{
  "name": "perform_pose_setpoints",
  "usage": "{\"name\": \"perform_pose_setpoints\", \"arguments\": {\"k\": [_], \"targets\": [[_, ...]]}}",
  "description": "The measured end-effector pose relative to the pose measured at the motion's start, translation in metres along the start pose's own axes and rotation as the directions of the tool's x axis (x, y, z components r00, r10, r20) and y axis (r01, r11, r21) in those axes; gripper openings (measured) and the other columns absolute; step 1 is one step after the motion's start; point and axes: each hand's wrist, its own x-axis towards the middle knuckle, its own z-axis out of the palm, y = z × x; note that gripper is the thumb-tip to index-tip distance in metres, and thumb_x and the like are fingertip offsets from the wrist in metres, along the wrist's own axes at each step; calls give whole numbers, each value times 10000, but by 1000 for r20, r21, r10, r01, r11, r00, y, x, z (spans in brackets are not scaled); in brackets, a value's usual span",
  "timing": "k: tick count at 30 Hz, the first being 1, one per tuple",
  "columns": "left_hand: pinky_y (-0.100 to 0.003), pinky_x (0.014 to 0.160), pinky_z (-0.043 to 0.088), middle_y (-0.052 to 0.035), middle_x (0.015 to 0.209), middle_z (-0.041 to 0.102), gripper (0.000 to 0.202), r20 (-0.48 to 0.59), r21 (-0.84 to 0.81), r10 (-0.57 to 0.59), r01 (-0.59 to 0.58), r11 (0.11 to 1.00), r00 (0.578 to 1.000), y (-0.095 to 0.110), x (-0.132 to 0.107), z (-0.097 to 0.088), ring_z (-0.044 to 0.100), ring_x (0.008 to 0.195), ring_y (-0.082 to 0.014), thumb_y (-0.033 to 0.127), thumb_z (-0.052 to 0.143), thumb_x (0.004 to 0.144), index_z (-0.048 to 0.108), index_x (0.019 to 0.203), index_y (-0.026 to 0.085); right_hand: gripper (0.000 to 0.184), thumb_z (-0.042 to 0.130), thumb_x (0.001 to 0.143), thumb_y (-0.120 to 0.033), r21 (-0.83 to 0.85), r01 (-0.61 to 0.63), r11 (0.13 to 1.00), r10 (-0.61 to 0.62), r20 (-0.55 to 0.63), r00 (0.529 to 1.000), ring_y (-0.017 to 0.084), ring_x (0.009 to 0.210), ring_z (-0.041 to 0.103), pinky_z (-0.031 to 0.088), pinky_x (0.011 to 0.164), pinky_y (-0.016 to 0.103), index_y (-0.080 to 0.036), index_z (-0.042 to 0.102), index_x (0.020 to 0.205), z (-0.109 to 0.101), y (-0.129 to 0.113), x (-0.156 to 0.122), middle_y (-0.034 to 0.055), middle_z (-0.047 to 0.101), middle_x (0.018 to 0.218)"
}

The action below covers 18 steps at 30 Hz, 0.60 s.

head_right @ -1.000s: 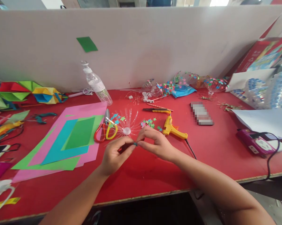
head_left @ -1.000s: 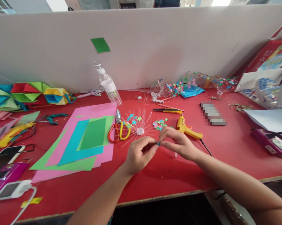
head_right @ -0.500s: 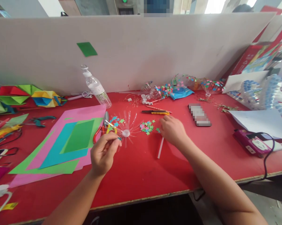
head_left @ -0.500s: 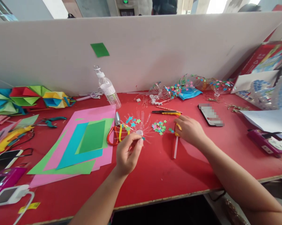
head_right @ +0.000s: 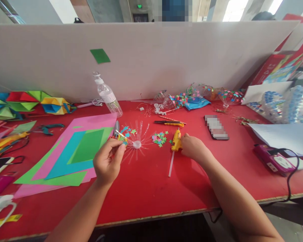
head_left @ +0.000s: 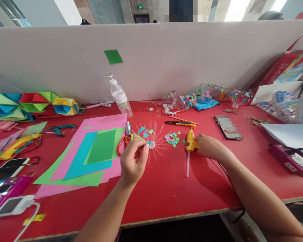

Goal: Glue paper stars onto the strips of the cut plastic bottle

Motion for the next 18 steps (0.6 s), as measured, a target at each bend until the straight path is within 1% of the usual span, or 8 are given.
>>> {"name": "perform_pose_setpoints", "arguments": {"k": [2,4,6,8,10,12,14,18], "targets": [[-230,627,495,-16,797,606,48,-20,-22,-38,38,999,999,-2,-1,0,577,700,-113,161,572,873,617,883,176,185,561,736,-136,48,0,999,3,-61,998,184,749,626,401,608,269,-137,586,919,-8,-8,-3,108,640,943],[-241,643,504,-23,819,614,57,-38,-60,-104,102,993,994,-4,-1,0,592,715,-119,185,570,884,623,904,180,242,532,773,-180,155,14,988,19,-211,977,173,772,598,411,622,263,-151,531,1013,-16,-18,-8,99,617,999],[-244,643,507,-26,823,626,68,-51,-85,-171,167,982,984,-4,-1,0,600,710,-121,211,570,892,628,913,182,193,557,790,-259,383,161,910,29,-445,895,154,697,549,404,588,255,-187,503,961,-21,-29,-17,54,602,897],[-238,620,499,-21,799,631,72,-52,-85,-217,212,974,975,-2,-1,0,594,684,-118,230,580,890,632,907,183,159,566,823,-349,498,373,783,-12,-588,809,131,586,478,372,521,248,-221,471,818,-20,-41,-26,3,554,738],[-229,595,481,-7,752,614,67,-34,-87,-236,233,969,971,0,-1,0,573,652,-110,233,580,889,623,875,183,188,590,836,-359,497,548,673,-126,-653,747,130,606,505,406,549,252,-227,473,773,-16,-52,-33,3,565,732],[-225,580,454,8,711,577,77,-6,-89,-228,226,970,974,1,-1,1,537,630,-102,224,571,892,600,833,185,156,593,856,-334,483,640,597,-217,-671,709,137,654,554,446,592,261,-224,503,791,-9,-60,-38,17,600,770],[-224,570,425,18,694,537,91,18,-86,-210,211,974,978,2,-1,2,497,618,-97,216,560,896,576,811,187,141,573,885,-338,465,688,558,-269,-682,680,146,683,579,470,614,273,-222,528,819,-4,-66,-40,25,615,784],[-220,553,380,35,666,470,130,56,-75,-204,208,975,977,3,0,3,436,593,-90,214,544,905,537,778,190,226,520,924,-424,392,760,517,-318,-737,597,169,716,580,486,644,307,-212,562,858,2,-69,-39,40,617,773]]}}
